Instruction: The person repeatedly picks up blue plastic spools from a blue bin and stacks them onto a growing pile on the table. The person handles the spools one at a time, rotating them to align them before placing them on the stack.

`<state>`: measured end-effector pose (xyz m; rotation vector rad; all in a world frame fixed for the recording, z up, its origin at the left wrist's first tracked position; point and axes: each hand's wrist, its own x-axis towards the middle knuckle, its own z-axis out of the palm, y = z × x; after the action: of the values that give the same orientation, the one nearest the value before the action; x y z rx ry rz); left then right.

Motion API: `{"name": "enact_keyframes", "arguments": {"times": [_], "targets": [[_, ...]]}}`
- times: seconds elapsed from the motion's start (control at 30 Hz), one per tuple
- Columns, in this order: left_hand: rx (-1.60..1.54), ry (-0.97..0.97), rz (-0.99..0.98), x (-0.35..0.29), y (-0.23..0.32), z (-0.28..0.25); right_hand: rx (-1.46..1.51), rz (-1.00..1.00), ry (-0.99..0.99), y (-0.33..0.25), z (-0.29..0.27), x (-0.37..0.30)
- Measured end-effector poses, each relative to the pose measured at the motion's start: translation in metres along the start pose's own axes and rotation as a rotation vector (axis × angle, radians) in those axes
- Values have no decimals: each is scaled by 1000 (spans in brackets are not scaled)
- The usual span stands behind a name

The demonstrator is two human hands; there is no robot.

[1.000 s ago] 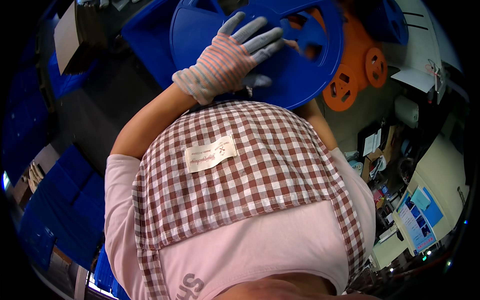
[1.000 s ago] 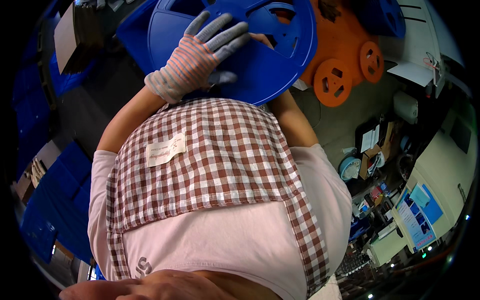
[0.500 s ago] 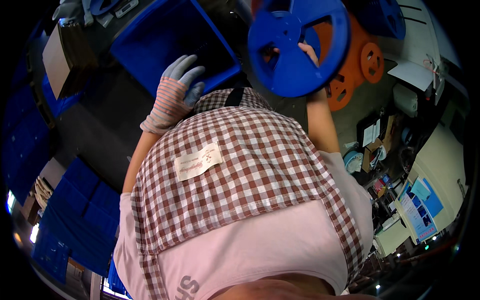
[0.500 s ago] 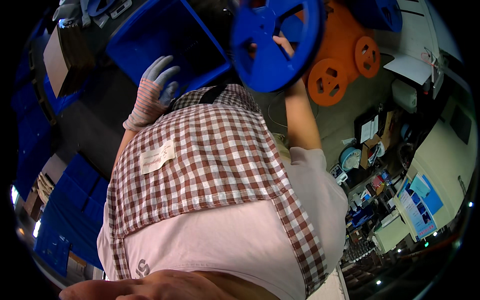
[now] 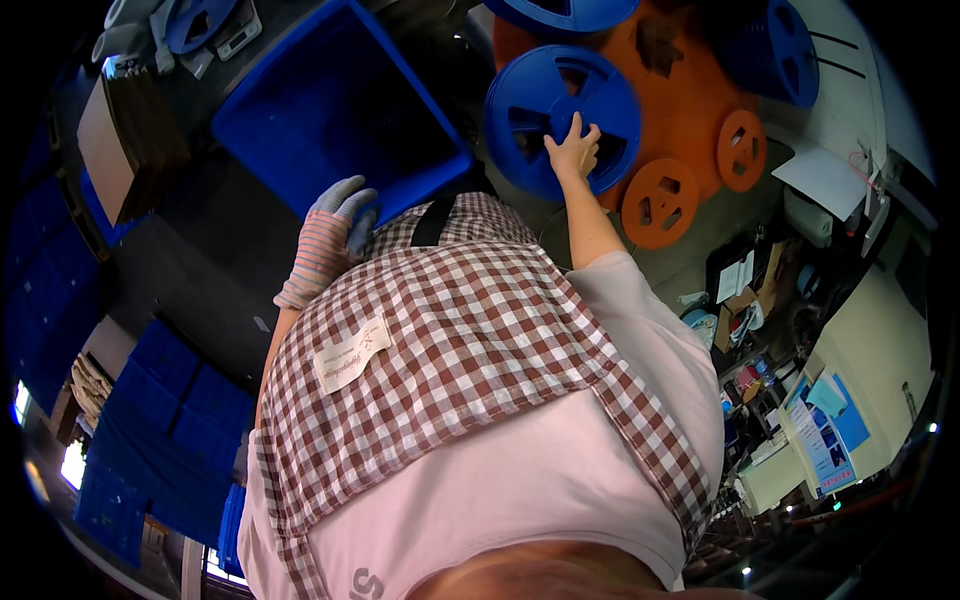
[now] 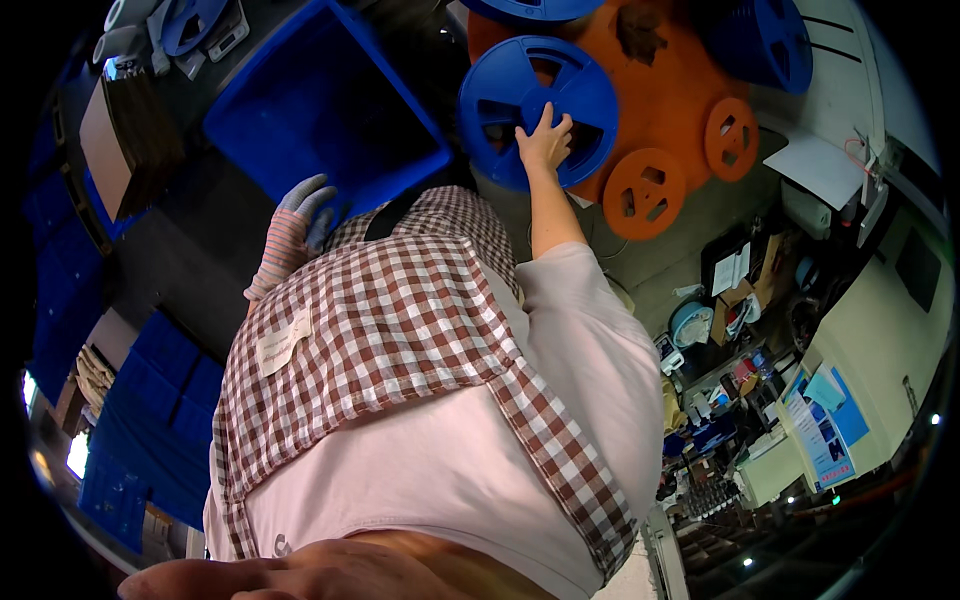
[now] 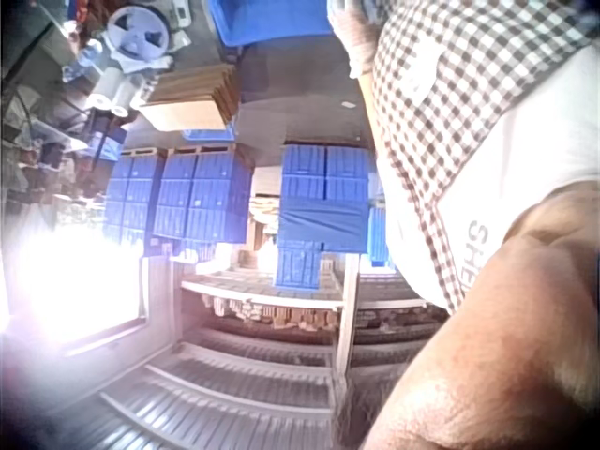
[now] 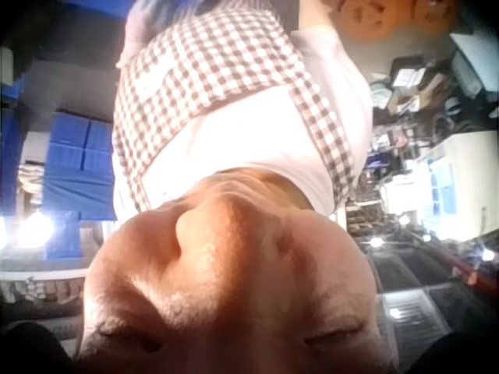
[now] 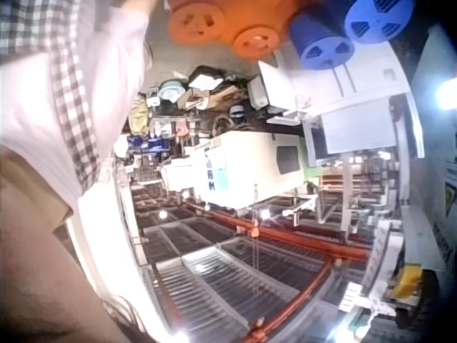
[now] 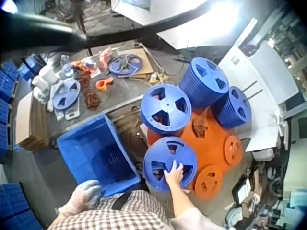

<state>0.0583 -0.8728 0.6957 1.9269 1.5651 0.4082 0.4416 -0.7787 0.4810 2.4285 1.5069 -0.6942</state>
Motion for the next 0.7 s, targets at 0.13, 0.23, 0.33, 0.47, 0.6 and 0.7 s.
{"name": "enact_keyframes", "arguments": {"times": [0.13, 0.23, 0.33, 0.47, 0.6, 0.7], "targets": [[-61, 24, -80, -6, 5, 7, -70, -15, 27, 6, -17, -5], [-41, 86, -102, -15, 4, 15, 290, -345, 268, -10, -52, 49], [-17, 91, -116, -23, 14, 7, 339, -537, 376, -83, -107, 100], [-10, 127, -231, -44, 38, -5, 132, -486, 336, -141, -122, 161], [54, 106, -349, -90, 39, -1, -143, -374, 197, -145, -107, 177], [14, 154, -405, -97, 37, 6, -206, -389, 138, -146, -116, 183]]}}
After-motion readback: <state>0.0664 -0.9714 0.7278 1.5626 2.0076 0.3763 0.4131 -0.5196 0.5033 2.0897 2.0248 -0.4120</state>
